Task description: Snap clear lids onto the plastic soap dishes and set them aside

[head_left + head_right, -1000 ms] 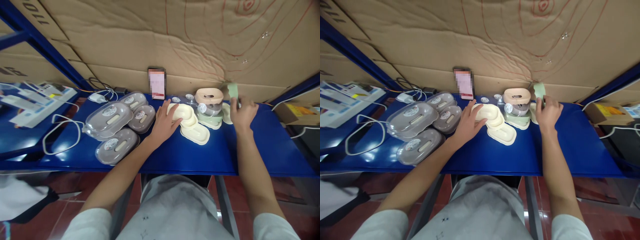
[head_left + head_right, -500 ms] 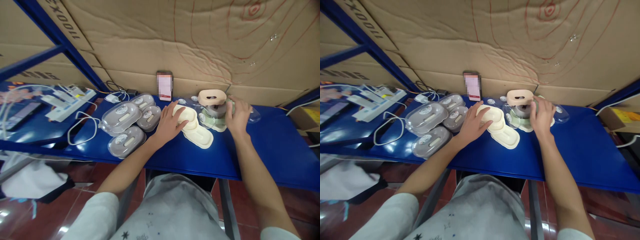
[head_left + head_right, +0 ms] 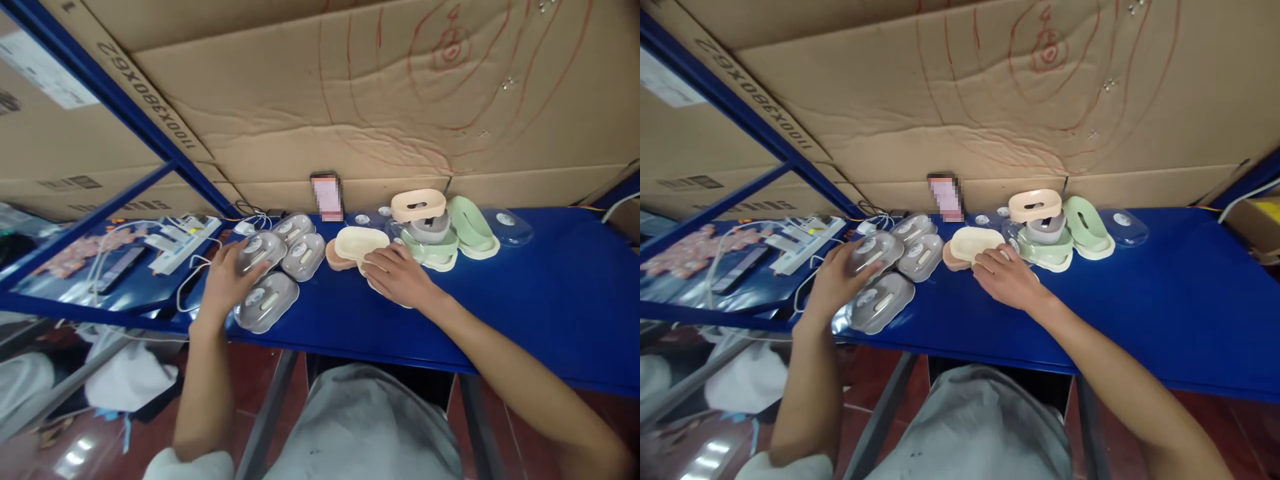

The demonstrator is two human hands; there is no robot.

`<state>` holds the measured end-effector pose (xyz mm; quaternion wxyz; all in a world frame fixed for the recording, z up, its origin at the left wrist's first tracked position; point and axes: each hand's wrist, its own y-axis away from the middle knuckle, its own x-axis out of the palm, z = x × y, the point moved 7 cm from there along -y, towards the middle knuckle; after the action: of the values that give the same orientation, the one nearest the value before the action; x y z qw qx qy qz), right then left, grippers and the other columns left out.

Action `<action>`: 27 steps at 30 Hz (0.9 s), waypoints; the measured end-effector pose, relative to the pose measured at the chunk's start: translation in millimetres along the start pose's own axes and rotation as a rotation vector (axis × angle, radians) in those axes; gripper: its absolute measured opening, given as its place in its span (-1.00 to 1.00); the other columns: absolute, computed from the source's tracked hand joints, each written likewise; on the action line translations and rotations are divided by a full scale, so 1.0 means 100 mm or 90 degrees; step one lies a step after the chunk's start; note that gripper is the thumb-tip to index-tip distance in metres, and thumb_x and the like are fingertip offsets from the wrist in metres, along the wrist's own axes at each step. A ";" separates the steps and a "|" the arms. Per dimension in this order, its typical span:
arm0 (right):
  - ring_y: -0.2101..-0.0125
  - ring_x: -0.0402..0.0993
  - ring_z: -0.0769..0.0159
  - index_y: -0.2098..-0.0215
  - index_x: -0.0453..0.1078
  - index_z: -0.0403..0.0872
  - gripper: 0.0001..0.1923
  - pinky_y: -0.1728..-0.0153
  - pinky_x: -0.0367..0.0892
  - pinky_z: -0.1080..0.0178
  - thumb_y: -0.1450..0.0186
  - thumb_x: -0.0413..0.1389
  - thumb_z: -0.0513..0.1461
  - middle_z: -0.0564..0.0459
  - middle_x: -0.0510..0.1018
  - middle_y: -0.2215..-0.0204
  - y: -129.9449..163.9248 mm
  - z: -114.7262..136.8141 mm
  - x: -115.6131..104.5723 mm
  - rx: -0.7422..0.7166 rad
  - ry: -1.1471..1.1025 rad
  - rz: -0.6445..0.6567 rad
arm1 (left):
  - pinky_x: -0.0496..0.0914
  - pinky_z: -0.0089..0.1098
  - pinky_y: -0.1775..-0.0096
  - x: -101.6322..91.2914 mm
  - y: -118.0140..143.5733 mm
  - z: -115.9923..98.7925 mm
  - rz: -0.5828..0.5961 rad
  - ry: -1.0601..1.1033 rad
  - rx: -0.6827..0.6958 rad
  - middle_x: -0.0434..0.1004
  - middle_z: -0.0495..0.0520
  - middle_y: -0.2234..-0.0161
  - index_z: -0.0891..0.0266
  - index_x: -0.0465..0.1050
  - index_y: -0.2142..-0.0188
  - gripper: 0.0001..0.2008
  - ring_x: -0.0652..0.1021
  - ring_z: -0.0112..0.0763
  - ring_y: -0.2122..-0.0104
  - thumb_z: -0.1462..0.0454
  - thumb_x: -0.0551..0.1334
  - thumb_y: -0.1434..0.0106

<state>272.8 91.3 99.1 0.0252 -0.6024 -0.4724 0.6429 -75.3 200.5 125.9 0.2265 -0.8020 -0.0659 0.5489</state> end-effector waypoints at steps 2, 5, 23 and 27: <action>-0.05 0.58 0.08 -0.12 0.54 -0.04 -0.75 -0.12 0.32 0.01 -0.55 0.10 -0.24 -0.08 0.70 -0.06 0.01 0.02 0.02 0.004 -0.017 0.010 | 0.32 0.15 -0.39 -0.03 0.01 -0.08 -0.047 0.049 0.036 0.44 0.16 -0.31 0.08 0.43 -0.29 -0.42 0.46 0.15 -0.34 -0.06 0.35 -0.38; -0.17 0.55 0.01 -0.37 0.39 0.02 -0.56 -0.18 0.39 -0.06 -0.55 0.10 -0.22 -0.16 0.57 -0.27 0.01 0.04 0.08 0.039 -0.070 0.025 | 0.33 0.17 -0.38 -0.05 0.03 -0.44 -0.140 0.138 0.094 0.38 0.15 -0.36 0.01 0.37 -0.34 -0.40 0.41 0.13 -0.37 -0.13 0.31 -0.43; -0.25 0.53 -0.02 -0.30 0.47 0.01 -0.59 -0.22 0.49 -0.18 -0.54 0.04 -0.28 -0.18 0.59 -0.25 0.09 -0.12 0.25 0.076 -0.173 0.068 | 0.36 0.23 -0.32 0.63 1.15 -1.38 0.064 0.121 0.199 0.35 0.37 -0.41 0.07 0.39 -0.36 -0.42 0.44 0.19 -0.36 -0.01 0.36 -0.43; -0.21 0.57 -0.01 -0.29 0.46 0.04 -0.58 -0.21 0.47 -0.17 -0.53 0.03 -0.31 -0.15 0.63 -0.20 0.06 -0.18 0.12 0.105 -0.164 0.021 | 0.20 0.40 -0.37 0.75 1.27 -1.41 0.098 0.073 0.239 0.22 0.47 -0.49 0.13 0.35 -0.42 -0.36 0.32 0.30 -0.45 -0.01 0.33 -0.45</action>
<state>287.1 105.4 89.7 0.0035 -0.5184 -0.4073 0.7518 63.8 73.0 48.3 0.3327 -0.7782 0.1115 0.5208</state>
